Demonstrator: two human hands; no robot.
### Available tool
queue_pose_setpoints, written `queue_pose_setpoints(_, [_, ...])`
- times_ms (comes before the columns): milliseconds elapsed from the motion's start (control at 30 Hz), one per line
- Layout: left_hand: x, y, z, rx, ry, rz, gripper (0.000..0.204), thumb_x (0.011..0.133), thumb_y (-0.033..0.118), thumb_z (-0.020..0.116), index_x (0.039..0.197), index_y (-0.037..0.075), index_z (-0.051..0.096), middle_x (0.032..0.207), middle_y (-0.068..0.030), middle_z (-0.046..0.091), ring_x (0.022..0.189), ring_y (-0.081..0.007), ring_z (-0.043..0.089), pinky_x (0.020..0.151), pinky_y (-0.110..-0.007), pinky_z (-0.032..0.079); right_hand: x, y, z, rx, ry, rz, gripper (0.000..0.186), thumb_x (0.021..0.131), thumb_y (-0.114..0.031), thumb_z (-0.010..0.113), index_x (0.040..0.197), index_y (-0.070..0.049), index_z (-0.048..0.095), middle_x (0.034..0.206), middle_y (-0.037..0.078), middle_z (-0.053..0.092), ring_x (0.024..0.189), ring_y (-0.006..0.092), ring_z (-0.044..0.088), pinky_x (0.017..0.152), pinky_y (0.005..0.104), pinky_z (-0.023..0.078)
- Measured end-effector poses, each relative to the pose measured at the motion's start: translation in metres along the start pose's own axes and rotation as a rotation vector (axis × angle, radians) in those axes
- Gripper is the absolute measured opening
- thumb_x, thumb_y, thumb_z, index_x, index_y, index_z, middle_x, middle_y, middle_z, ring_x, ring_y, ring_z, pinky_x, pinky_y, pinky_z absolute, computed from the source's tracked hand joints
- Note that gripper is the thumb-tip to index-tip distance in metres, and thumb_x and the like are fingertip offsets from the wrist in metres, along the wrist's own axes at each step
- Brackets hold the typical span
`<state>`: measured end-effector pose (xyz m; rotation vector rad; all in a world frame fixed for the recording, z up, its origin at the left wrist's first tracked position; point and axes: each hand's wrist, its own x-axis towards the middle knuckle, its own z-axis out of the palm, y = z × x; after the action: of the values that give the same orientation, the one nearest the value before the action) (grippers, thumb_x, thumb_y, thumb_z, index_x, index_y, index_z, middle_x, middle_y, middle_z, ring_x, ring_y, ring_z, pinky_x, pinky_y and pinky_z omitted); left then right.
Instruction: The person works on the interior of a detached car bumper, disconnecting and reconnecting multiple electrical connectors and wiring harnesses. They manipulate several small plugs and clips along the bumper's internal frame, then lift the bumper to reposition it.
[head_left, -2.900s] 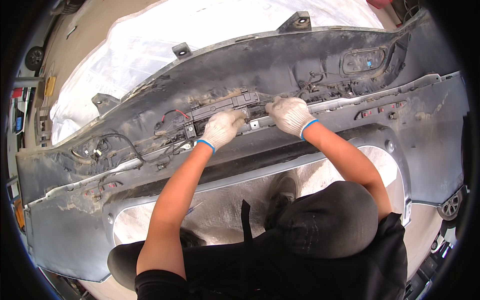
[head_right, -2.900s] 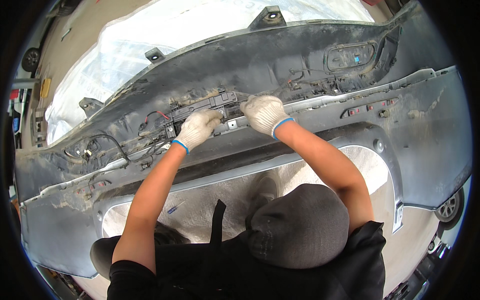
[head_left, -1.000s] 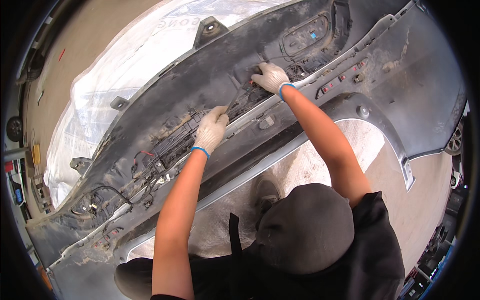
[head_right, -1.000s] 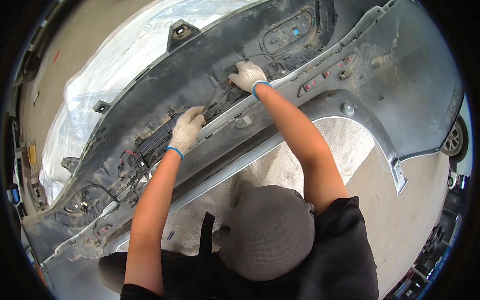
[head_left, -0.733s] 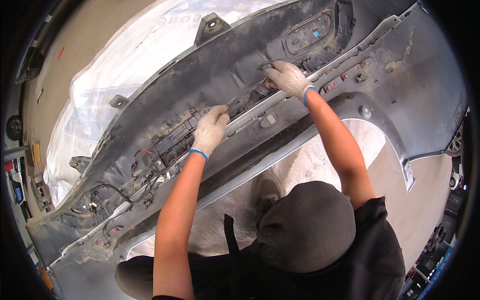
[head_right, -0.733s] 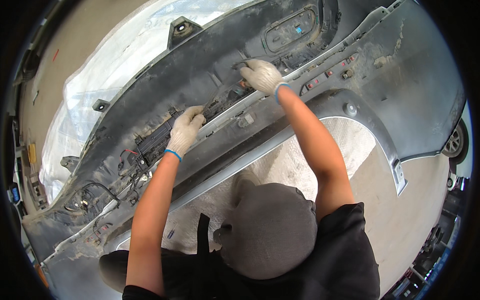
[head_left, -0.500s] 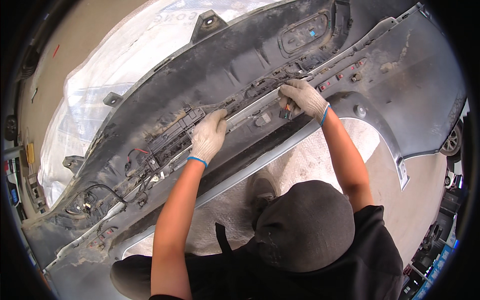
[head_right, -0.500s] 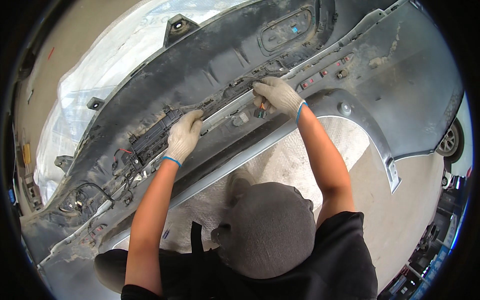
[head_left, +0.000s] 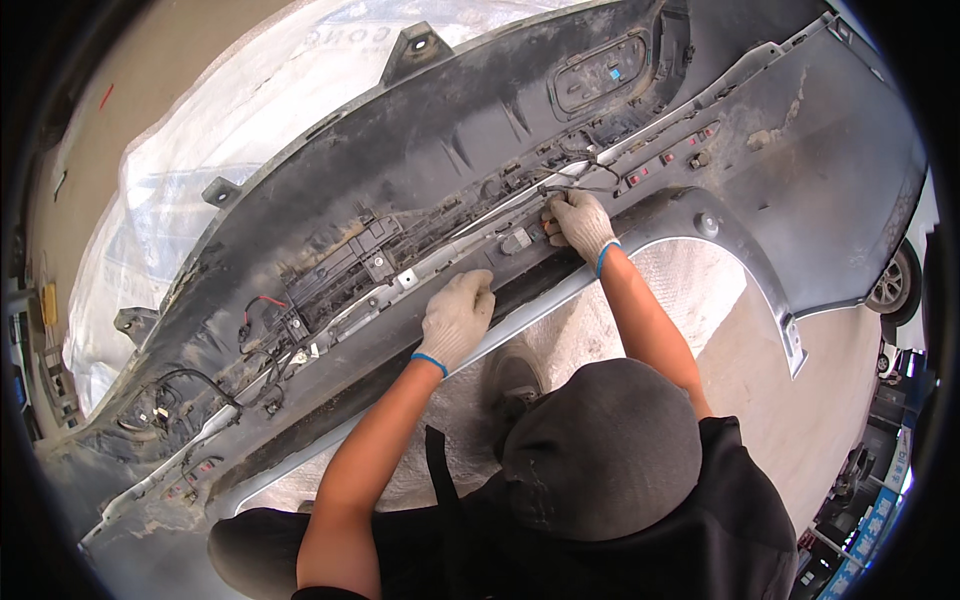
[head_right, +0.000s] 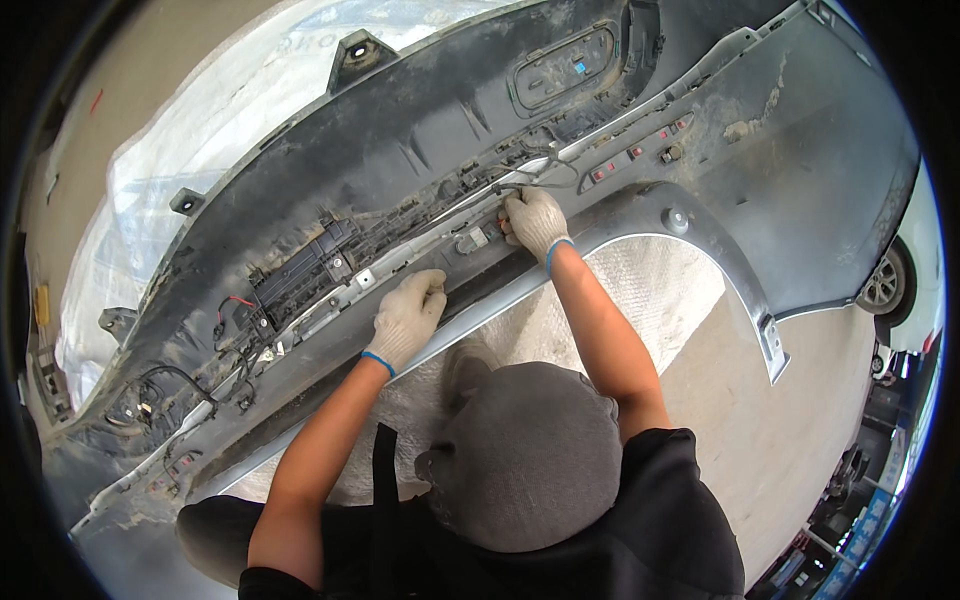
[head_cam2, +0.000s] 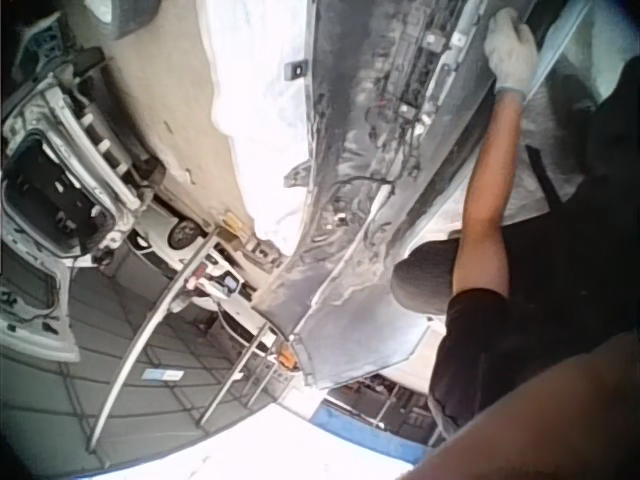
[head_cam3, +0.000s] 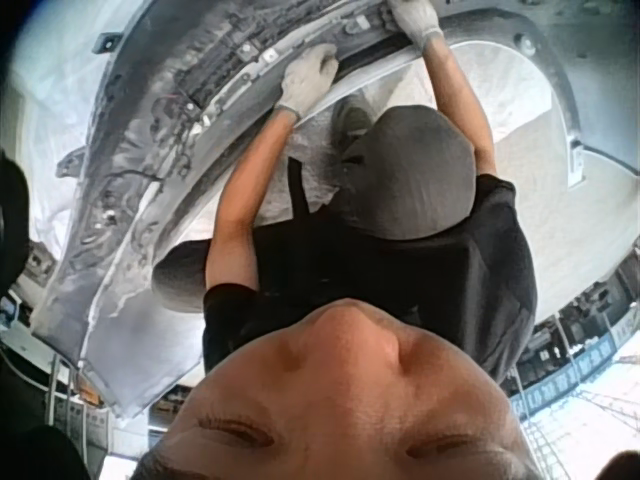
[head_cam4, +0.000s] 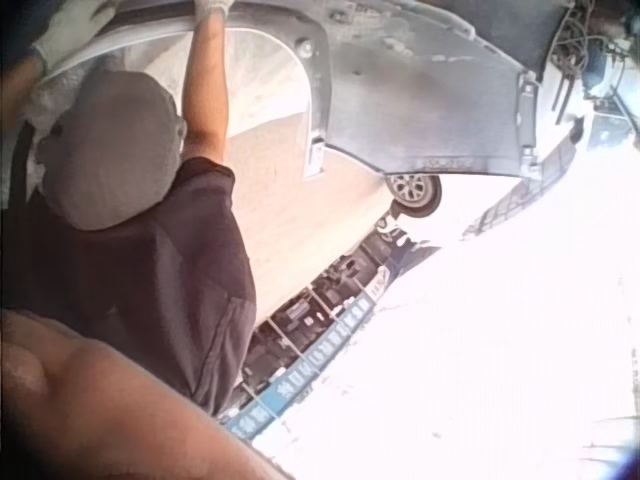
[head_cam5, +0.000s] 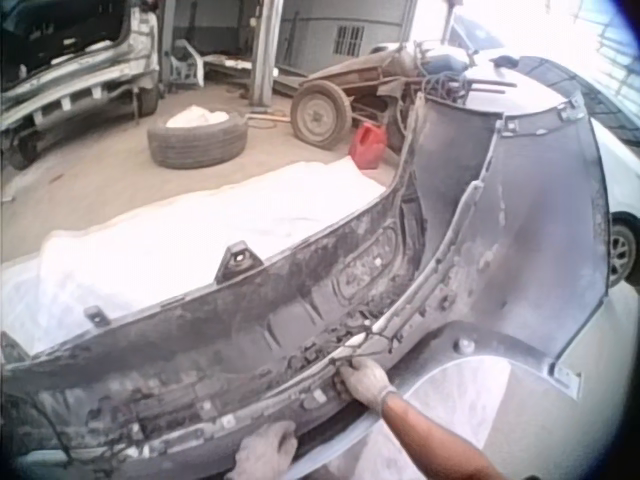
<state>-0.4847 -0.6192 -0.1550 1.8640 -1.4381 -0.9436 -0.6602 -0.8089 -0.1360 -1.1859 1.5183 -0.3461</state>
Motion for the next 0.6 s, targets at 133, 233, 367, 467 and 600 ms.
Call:
queue_pose_setpoints(133, [0.0,-0.004,-0.003,0.003,-0.118,-0.042,0.032,0.091,0.019,0.06,0.119,0.005,0.064,0.108,-0.0171,0.071,0.102,-0.0349,0.069,0.09,-0.043,0.053,0.004,0.005,0.002,0.113,0.02,0.039,0.021,0.096,-0.013,0.048,0.098,0.001,0.063,0.082,0.008,0.066,0.062,0.017,0.063,0.052,0.0313,0.054])
queue_pose_setpoints(233, [-0.001,-0.005,-0.003,-0.027,-0.166,-0.106,0.035,0.091,0.021,0.06,0.121,0.004,0.064,0.109,-0.0175,0.072,0.103,-0.0355,0.068,0.092,-0.044,0.053,0.007,0.003,0.009,0.202,0.043,0.085,0.018,0.094,-0.011,0.05,0.094,0.002,0.063,0.078,0.01,0.064,0.057,0.0179,0.06,0.047,0.031,0.051])
queue_pose_setpoints(367, [0.002,-0.005,-0.001,-0.048,-0.189,-0.117,0.036,0.091,0.023,0.059,0.122,0.004,0.063,0.11,-0.0176,0.072,0.105,-0.0358,0.068,0.092,-0.044,0.052,0.016,0.013,0.003,0.186,-0.066,0.061,0.011,0.09,-0.008,0.057,0.087,0.002,0.061,0.068,0.009,0.06,0.051,0.0179,0.057,0.044,0.0313,0.048])
queue_pose_setpoints(467, [0.005,-0.008,0.003,-0.056,-0.191,-0.132,0.036,0.091,0.023,0.059,0.121,0.003,0.063,0.11,-0.0183,0.072,0.105,-0.0365,0.068,0.092,-0.044,0.052,0.016,0.017,-0.003,0.13,-0.147,0.077,0.007,0.086,-0.005,0.06,0.082,0.001,0.06,0.062,0.008,0.056,0.048,0.0175,0.054,0.043,0.0317,0.045])
queue_pose_setpoints(600, [0.011,-0.015,0.009,-0.027,-0.163,-0.131,0.035,0.091,0.024,0.059,0.12,0.004,0.063,0.109,-0.0188,0.072,0.105,-0.0373,0.068,0.092,-0.045,0.052,0.007,0.008,0.011,-0.019,-0.063,0.061,0.008,0.084,-0.004,0.063,0.077,0.0,0.059,0.06,0.008,0.055,0.047,0.0173,0.053,0.041,0.0314,0.042])
